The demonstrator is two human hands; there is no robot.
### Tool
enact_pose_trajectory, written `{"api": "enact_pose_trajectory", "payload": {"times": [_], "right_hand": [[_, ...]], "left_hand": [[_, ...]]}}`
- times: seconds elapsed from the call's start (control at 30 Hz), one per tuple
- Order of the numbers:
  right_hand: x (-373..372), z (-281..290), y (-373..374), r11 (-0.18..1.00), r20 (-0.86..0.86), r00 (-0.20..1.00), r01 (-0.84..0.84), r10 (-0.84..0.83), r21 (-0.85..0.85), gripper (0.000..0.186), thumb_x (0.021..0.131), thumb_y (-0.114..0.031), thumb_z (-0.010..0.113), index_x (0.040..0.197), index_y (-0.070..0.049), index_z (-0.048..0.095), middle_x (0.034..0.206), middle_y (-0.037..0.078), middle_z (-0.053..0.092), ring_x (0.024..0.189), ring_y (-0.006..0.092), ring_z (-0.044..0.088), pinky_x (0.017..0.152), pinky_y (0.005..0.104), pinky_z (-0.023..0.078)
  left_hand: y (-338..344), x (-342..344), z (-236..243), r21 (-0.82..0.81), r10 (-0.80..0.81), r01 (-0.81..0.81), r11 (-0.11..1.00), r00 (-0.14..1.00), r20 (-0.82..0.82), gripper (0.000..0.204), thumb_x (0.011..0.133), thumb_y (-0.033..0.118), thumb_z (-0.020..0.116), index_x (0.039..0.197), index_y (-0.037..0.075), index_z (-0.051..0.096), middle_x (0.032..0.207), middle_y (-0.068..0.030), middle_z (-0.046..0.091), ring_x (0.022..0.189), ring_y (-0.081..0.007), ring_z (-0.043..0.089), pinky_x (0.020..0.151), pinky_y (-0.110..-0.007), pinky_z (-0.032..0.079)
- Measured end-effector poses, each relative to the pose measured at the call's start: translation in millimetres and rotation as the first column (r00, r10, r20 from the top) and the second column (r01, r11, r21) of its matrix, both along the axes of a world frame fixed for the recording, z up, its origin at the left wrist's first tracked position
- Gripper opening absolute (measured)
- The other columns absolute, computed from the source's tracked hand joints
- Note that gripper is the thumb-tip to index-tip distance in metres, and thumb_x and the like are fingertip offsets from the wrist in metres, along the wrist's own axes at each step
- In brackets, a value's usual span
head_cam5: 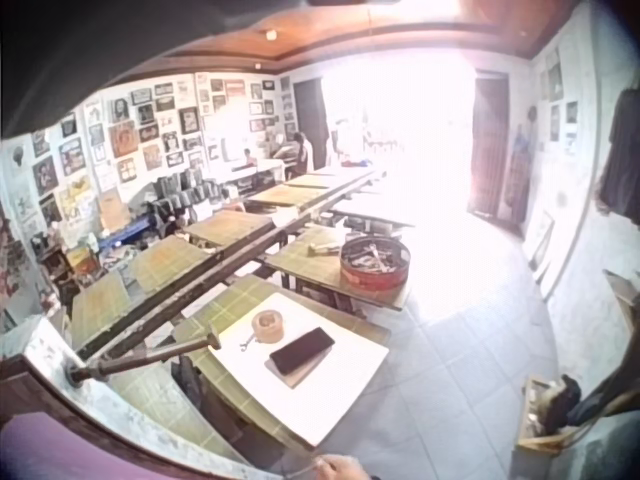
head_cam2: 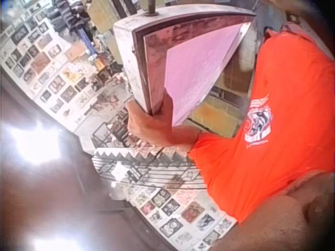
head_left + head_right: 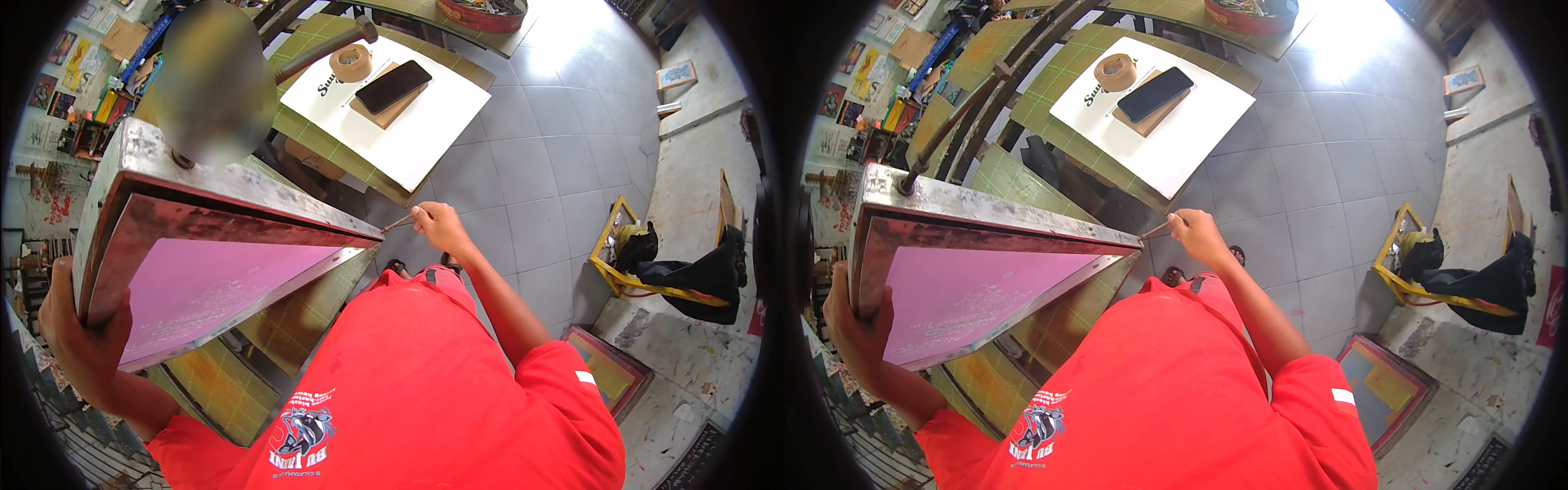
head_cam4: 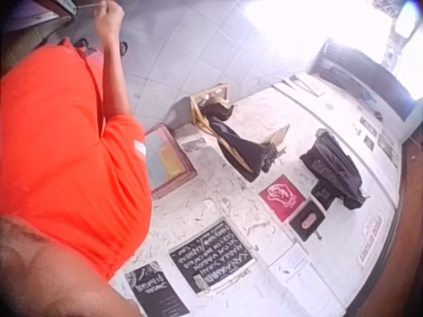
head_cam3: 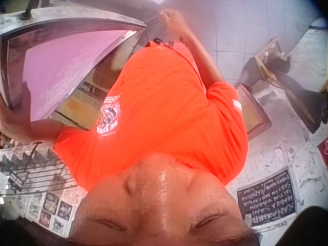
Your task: The person uses an allen key to adjust the tensioning screws on a screen printing frame, then places the tool into a circular metal container.
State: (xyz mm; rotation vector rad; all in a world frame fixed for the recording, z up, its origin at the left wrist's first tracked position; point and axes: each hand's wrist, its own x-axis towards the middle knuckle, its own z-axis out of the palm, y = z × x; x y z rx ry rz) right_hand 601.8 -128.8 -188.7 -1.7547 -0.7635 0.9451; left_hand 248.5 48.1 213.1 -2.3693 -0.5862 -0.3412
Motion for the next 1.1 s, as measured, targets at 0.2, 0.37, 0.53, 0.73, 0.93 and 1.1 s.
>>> {"api": "enact_pose_trajectory", "payload": {"times": [0.2,0.37,0.53,0.73,0.93,1.1], "right_hand": [[16.9,21.4,7.9,0.949,0.082,0.973,-0.190,0.216,-0.252,0.039,0.092,-0.028,0.050,0.073,0.004,0.060,0.054,0.015,0.049,0.049,0.0225,0.046,0.051,0.0370,0.040],[8.4,27.6,7.3,0.992,0.175,0.977,-0.117,0.123,-0.047,0.032,0.090,-0.023,0.054,0.075,0.004,0.059,0.055,0.013,0.049,0.050,0.0193,0.046,0.051,0.0346,0.040],[5.1,13.1,3.9,0.998,0.083,0.995,-0.055,0.054,0.014,0.016,0.087,-0.013,0.058,0.089,0.003,0.059,0.065,0.011,0.059,0.056,0.0125,0.051,0.053,0.0304,0.041],[7.7,-1.3,-2.6,0.993,-0.067,0.995,-0.068,0.075,0.099,0.018,0.089,-0.015,0.056,0.088,0.002,0.059,0.063,0.011,0.059,0.058,0.0136,0.055,0.054,0.0305,0.042],[19.4,7.7,9.4,0.957,0.111,0.960,-0.239,0.258,-0.161,0.038,0.093,-0.028,0.048,0.071,0.002,0.055,0.056,0.013,0.054,0.052,0.0202,0.049,0.054,0.0358,0.040],[20.8,2.2,5.5,0.965,0.114,0.958,-0.258,0.262,-0.051,0.045,0.093,-0.033,0.045,0.068,0.004,0.053,0.054,0.012,0.050,0.051,0.0212,0.046,0.054,0.0378,0.039]], "left_hand": [[-10.9,-0.3,0.2,-0.017,0.011,-0.011,1.000,1.000,-0.006,0.071,0.066,0.020,0.077,0.126,-0.004,0.048,0.111,-0.0200,0.061,0.097,-0.0372,0.057,0.083,-0.042,0.043],[-17.0,1.2,0.1,-0.066,0.033,-0.033,0.997,0.999,0.003,0.066,0.065,0.016,0.073,0.123,-0.004,0.050,0.109,-0.0182,0.062,0.094,-0.0371,0.059,0.082,-0.041,0.044],[-22.0,7.7,1.4,-0.088,-0.001,0.003,0.996,1.000,0.025,0.065,0.065,0.016,0.072,0.123,-0.003,0.050,0.109,-0.0170,0.063,0.093,-0.0360,0.059,0.084,-0.041,0.044],[-20.5,-1.7,1.9,-0.098,0.043,-0.042,0.994,0.999,0.016,0.066,0.063,0.014,0.072,0.124,-0.003,0.051,0.110,-0.0172,0.063,0.096,-0.0349,0.060,0.086,-0.040,0.045],[-21.6,-5.8,0.5,-0.147,0.056,-0.047,0.988,0.997,0.060,0.067,0.062,0.011,0.073,0.123,-0.003,0.051,0.108,-0.0178,0.063,0.096,-0.0351,0.060,0.085,-0.040,0.046],[-22.2,0.7,3.3,-0.135,0.023,-0.020,0.991,0.999,0.024,0.067,0.062,0.010,0.072,0.123,-0.005,0.049,0.104,-0.0187,0.063,0.093,-0.0363,0.061,0.083,-0.041,0.046]]}}
